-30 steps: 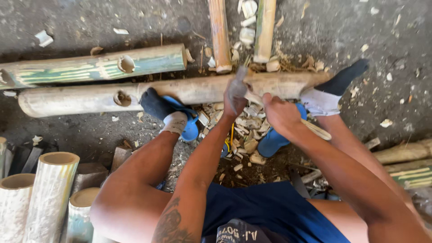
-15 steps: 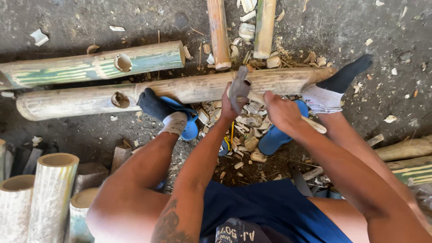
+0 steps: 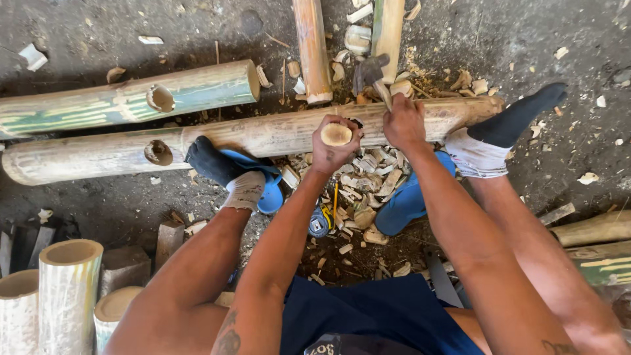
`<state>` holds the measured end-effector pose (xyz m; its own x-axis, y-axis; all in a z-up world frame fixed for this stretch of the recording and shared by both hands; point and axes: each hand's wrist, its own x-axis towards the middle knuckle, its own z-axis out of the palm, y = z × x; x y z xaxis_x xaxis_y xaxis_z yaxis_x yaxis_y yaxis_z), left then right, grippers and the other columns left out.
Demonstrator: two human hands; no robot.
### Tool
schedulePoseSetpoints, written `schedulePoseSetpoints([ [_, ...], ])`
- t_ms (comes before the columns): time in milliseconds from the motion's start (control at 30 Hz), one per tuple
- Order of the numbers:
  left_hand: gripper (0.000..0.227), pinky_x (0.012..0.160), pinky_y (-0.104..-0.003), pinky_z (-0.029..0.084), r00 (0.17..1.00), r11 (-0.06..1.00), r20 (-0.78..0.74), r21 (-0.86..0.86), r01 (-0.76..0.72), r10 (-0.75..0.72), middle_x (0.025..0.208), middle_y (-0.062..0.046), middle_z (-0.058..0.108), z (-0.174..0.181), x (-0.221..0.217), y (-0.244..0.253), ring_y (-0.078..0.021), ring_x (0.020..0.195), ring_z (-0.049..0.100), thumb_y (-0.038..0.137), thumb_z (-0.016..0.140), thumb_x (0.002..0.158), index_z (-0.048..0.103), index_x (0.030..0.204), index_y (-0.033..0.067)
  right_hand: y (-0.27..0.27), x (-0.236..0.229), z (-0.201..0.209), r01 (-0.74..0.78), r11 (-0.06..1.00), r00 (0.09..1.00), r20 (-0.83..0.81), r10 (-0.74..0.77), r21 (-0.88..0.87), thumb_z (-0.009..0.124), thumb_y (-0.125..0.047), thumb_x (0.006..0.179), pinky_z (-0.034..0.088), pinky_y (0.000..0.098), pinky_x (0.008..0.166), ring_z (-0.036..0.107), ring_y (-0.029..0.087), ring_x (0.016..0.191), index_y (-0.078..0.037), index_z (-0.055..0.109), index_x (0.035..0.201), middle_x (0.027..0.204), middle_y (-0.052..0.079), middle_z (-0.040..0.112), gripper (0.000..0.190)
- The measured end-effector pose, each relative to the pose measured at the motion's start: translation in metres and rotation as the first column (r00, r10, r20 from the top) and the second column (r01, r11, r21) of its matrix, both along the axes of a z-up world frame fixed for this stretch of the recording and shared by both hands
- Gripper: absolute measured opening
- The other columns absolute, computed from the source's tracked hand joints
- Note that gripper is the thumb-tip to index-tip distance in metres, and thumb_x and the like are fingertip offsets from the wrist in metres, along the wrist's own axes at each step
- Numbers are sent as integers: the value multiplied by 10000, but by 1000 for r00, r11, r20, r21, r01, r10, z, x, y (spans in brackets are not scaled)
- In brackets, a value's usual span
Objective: The person sits on the floor and uses a hammer and chisel to carve a hole into a bamboo pole. They repeatedly strike the chisel to remove material and occasionally inspect the opening.
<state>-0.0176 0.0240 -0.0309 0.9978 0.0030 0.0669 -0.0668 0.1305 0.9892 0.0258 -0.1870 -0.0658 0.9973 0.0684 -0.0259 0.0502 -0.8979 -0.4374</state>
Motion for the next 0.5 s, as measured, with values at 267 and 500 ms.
schedulePoseSetpoints([
  [267, 349, 719, -305, 606, 990, 920, 108, 373, -122, 87, 892, -72, 700, 17, 35, -4, -141, 797, 683, 201, 881, 757, 634, 962, 65, 3, 5, 8, 145, 986, 989, -51, -141, 84, 581, -123, 988, 381, 520, 1067, 671, 489, 878, 30, 464, 1133, 837, 305, 689, 241],
  [500, 277, 723, -319, 604, 987, 877, 57, 452, -160, 151, 847, -47, 736, 17, 91, -19, -168, 758, 721, 259, 852, 814, 663, 930, 93, 11, 14, 16, 112, 993, 993, -34, -111, 30, 594, -110, 936, 384, 520, 1033, 689, 455, 866, 34, 485, 1044, 801, 297, 680, 211],
])
